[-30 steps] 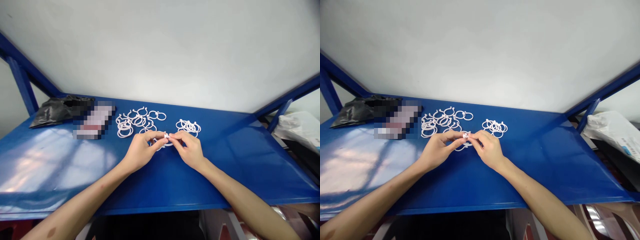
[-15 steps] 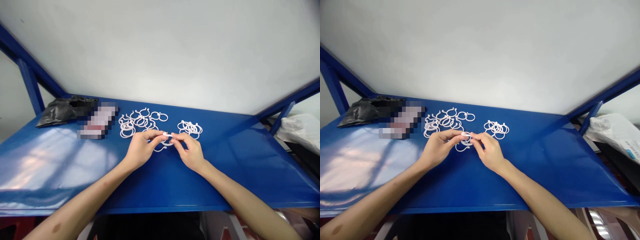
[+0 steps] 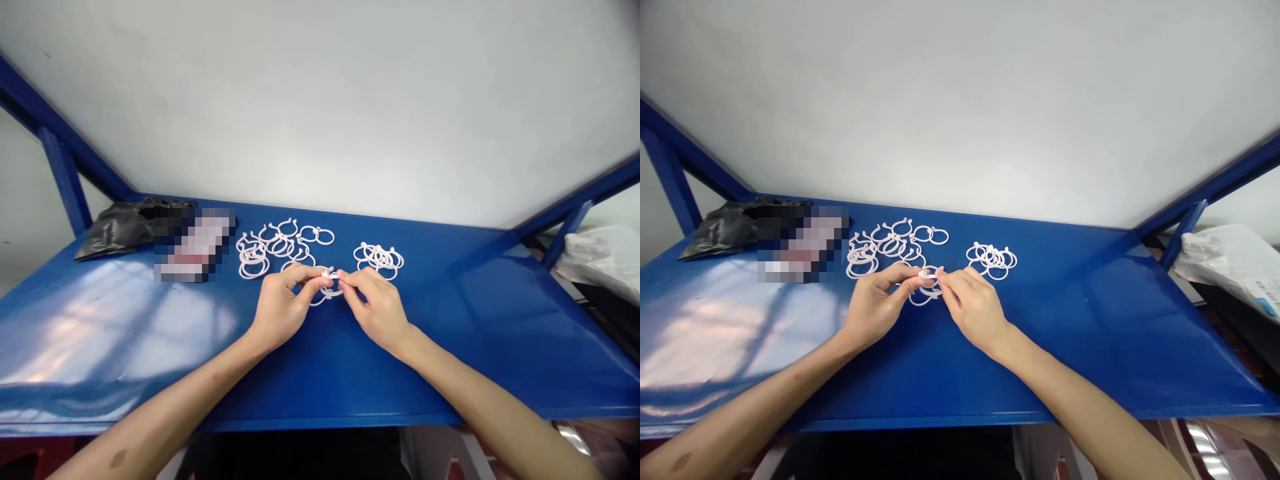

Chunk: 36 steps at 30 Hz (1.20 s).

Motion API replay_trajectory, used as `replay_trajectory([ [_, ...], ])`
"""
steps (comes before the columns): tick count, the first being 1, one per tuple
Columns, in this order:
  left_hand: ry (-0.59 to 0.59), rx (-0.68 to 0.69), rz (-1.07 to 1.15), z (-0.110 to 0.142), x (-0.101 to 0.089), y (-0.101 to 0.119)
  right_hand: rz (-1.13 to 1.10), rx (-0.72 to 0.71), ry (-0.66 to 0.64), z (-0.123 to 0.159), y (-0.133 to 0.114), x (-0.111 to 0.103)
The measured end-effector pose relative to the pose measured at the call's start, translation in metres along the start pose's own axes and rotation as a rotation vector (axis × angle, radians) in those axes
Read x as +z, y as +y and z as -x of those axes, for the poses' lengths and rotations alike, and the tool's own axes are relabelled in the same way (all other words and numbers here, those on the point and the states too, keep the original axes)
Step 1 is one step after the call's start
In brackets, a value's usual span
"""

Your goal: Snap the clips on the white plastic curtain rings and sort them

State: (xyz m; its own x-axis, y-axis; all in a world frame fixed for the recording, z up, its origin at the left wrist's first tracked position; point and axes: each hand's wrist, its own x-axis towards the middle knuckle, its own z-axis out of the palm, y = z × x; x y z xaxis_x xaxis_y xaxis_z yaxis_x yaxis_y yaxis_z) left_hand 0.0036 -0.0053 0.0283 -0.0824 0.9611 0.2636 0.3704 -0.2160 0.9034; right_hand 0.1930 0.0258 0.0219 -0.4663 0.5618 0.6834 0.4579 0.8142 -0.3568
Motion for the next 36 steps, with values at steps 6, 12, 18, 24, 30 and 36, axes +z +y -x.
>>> replay_trajectory([
  [6, -0.017, 0.177, -0.129, 0.004, 0.002, -0.005, -0.023, -0.129, -0.102, 0.005, 0.005, -0.004],
  [12, -0.093, 0.283, -0.266, -0.008, -0.006, -0.011, 0.065, -0.072, -0.142, 0.0, 0.008, 0.0],
  [18, -0.16, 0.52, -0.564, -0.019, -0.013, -0.025, 0.368, 0.212, -0.079, -0.011, 0.05, -0.027],
  [24, -0.233, 0.581, -0.697, -0.015, -0.004, -0.038, 0.566, 0.263, -0.128, -0.011, 0.071, -0.042],
  [30, -0.058, 0.65, -0.626, -0.016, -0.008, -0.029, 0.137, 0.195, -0.175, -0.009, 0.025, -0.014],
  [36, -0.018, 0.783, -0.636, -0.011, -0.005, -0.021, -0.314, 0.479, -0.183, -0.002, 0.005, 0.006],
])
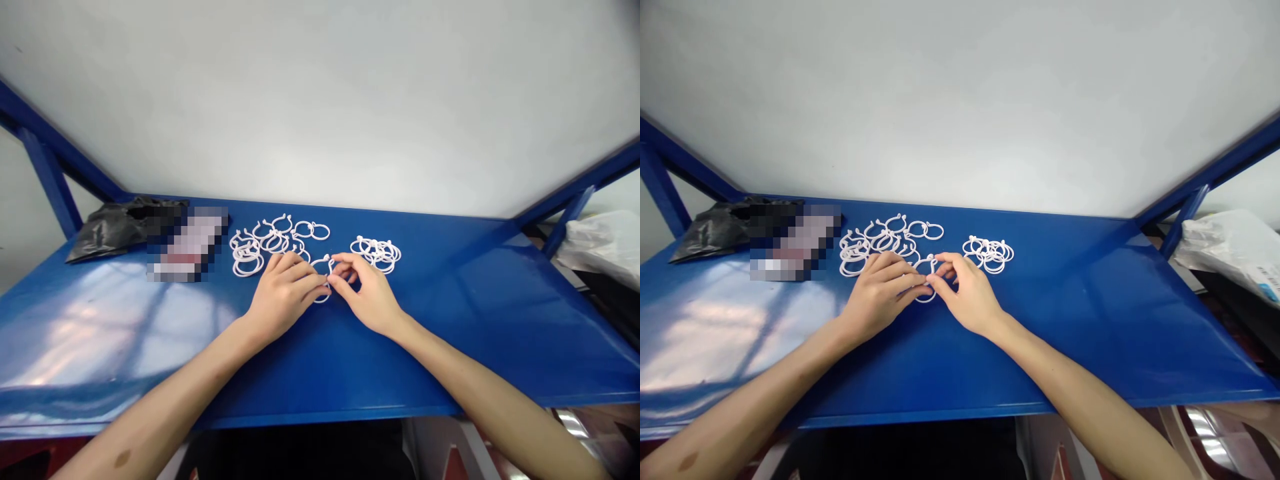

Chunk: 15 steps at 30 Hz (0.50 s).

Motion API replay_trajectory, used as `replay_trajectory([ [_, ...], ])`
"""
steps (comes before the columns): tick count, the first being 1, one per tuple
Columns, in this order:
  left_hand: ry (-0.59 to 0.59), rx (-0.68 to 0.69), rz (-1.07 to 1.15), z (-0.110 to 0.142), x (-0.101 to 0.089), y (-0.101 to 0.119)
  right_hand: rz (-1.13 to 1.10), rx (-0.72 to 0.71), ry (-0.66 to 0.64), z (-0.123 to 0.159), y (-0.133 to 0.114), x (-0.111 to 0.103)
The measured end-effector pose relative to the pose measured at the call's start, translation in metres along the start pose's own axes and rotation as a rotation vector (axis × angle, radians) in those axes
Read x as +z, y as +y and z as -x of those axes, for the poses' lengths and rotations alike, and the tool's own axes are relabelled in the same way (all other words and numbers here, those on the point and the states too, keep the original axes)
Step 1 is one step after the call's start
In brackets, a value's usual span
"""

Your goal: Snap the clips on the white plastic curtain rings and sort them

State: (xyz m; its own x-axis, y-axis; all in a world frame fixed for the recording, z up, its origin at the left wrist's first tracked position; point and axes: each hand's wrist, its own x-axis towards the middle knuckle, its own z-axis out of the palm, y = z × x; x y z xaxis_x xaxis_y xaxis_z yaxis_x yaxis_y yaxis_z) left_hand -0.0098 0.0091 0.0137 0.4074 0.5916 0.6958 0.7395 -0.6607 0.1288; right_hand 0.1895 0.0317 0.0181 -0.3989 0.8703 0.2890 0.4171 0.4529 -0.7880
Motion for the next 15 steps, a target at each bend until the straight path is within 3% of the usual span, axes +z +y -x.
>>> replay_trajectory([
  [5, 0.044, 0.063, -0.018, 0.0015, 0.0026, 0.0056, -0.252, 0.069, 0.055, -0.0022, -0.0036, 0.0011],
  [7, 0.069, 0.026, 0.005, 0.0013, 0.0024, 0.0061, -0.279, 0.062, 0.06, -0.0025, -0.0033, 0.0009],
  [11, 0.111, -0.218, 0.116, -0.0017, -0.0001, 0.005, -0.16, -0.088, 0.076, -0.0011, -0.0015, -0.001],
  [15, -0.049, -0.454, 0.421, -0.0053, -0.0029, 0.0042, -0.029, -0.243, 0.093, 0.001, -0.0022, -0.0032],
])
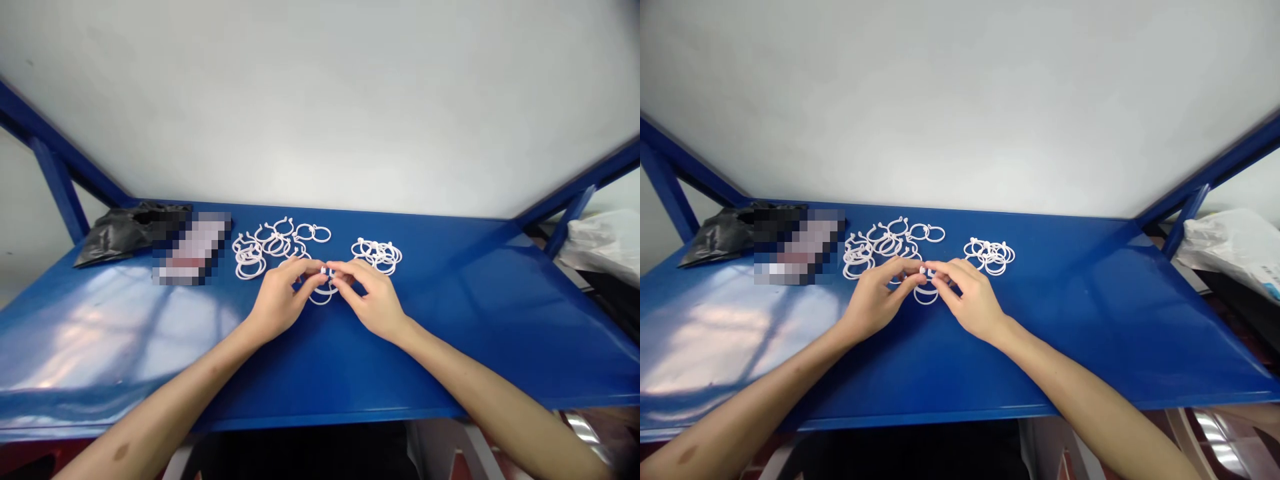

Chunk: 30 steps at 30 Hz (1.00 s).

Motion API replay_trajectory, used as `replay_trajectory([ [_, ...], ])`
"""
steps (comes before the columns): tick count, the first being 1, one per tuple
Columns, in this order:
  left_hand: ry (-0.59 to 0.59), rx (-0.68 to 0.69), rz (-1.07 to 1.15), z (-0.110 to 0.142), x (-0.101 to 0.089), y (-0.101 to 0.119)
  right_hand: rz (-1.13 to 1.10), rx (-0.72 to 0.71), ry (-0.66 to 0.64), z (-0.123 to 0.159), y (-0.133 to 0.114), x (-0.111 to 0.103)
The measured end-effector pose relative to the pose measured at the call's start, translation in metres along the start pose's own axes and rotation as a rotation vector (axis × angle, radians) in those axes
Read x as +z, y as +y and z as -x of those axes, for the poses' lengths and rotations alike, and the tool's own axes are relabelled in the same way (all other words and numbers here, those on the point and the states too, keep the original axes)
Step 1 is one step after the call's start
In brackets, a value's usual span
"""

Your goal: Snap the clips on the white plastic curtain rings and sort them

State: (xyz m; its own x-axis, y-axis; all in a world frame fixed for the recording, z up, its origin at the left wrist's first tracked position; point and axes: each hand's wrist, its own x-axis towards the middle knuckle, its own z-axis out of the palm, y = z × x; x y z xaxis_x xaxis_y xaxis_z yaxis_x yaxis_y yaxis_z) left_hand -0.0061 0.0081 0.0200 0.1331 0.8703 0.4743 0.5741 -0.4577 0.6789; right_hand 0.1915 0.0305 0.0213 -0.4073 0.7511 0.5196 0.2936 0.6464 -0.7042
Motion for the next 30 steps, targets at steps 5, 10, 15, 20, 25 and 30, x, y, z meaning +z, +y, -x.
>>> replay_trajectory([
  [5, 0.033, -0.305, 0.351, -0.001, -0.002, 0.003, -0.072, 0.112, 0.032, 0.002, 0.001, 0.0],
  [10, 0.034, -0.341, 0.429, -0.001, -0.002, 0.001, 0.013, 0.03, 0.029, 0.005, 0.003, 0.004],
  [15, 0.01, -0.299, 0.372, 0.001, -0.001, -0.003, 0.132, -0.082, -0.005, 0.009, 0.004, 0.004],
  [20, 0.0, -0.238, 0.312, 0.005, 0.002, -0.002, 0.19, -0.198, -0.073, 0.009, 0.009, 0.002],
  [25, -0.086, -0.128, 0.149, 0.0, -0.005, -0.002, 0.271, -0.257, -0.068, 0.004, 0.008, 0.0],
  [30, -0.049, 0.008, -0.144, -0.009, -0.018, -0.011, 0.471, -0.139, 0.071, -0.012, 0.015, -0.027],
])
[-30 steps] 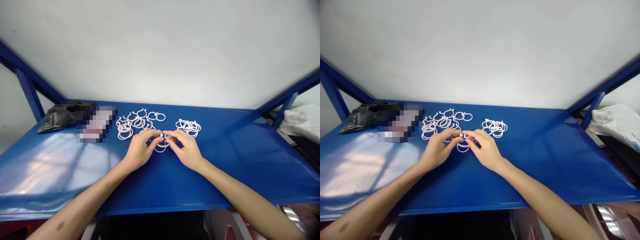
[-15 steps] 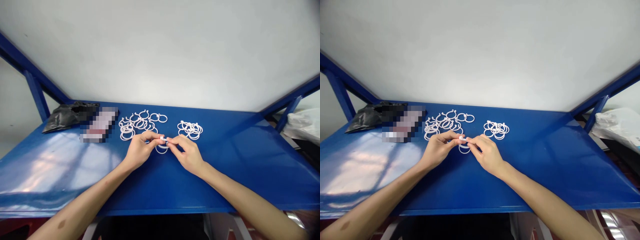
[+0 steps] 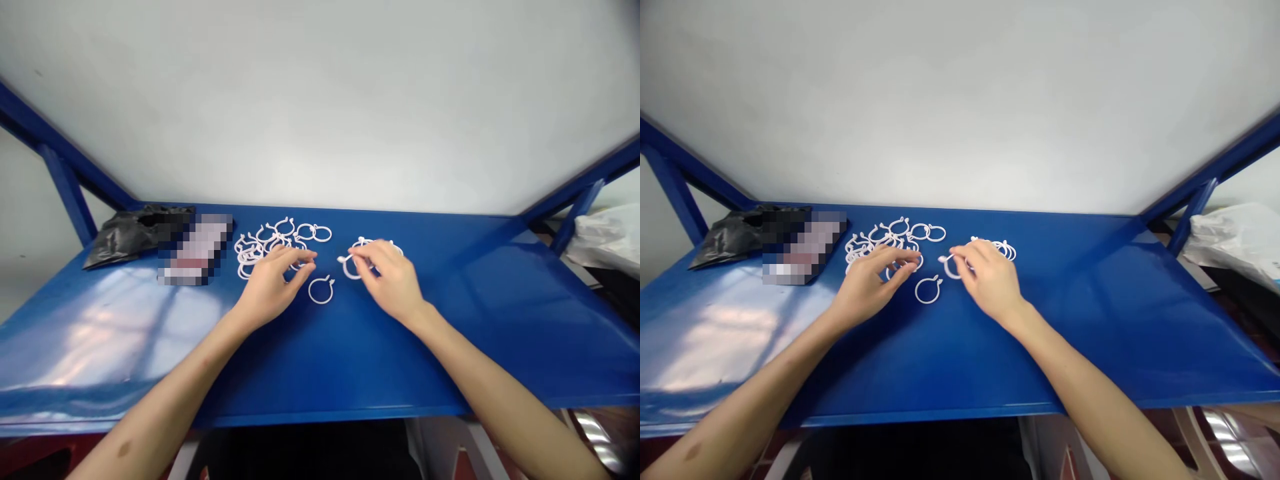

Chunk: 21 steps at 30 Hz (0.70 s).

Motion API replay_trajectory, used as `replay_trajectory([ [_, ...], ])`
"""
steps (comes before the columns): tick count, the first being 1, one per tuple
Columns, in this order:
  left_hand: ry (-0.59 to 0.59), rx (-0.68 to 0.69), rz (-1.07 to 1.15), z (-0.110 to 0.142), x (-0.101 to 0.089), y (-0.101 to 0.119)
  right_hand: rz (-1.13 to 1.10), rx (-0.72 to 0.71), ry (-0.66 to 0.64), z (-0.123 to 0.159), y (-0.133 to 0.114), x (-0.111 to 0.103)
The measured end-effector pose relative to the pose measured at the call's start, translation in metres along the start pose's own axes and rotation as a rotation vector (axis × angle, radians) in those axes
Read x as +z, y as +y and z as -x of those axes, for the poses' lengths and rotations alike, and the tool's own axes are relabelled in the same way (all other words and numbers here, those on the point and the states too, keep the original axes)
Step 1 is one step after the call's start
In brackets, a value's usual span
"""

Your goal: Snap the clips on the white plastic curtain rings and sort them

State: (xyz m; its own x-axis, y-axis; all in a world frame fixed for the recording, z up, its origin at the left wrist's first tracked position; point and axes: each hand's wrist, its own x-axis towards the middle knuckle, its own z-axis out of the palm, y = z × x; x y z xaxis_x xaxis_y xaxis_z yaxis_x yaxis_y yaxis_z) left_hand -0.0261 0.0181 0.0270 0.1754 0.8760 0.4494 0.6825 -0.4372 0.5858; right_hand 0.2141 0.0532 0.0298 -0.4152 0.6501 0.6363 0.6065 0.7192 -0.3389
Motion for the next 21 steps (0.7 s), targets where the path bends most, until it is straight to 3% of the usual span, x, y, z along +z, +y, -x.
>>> replay_trajectory([
  [5, -0.076, 0.183, -0.242, 0.006, 0.013, -0.005, 0.283, 0.147, -0.023, -0.004, 0.046, -0.013],
  [8, -0.096, 0.197, -0.334, 0.013, 0.027, -0.003, 0.359, 0.142, -0.025, -0.004, 0.053, -0.012],
  [11, -0.063, 0.172, -0.346, 0.016, 0.034, 0.0, 0.296, 0.101, -0.002, -0.004, 0.035, -0.008],
  [14, 0.027, 0.116, -0.317, 0.014, 0.031, 0.004, 0.062, 0.058, -0.075, 0.001, 0.006, 0.002],
  [18, 0.141, 0.052, -0.221, 0.012, 0.024, 0.01, -0.239, 0.123, -0.216, 0.014, -0.021, 0.02],
  [21, 0.131, 0.031, -0.117, 0.011, 0.021, 0.013, -0.32, 0.185, -0.211, 0.019, -0.024, 0.027],
])
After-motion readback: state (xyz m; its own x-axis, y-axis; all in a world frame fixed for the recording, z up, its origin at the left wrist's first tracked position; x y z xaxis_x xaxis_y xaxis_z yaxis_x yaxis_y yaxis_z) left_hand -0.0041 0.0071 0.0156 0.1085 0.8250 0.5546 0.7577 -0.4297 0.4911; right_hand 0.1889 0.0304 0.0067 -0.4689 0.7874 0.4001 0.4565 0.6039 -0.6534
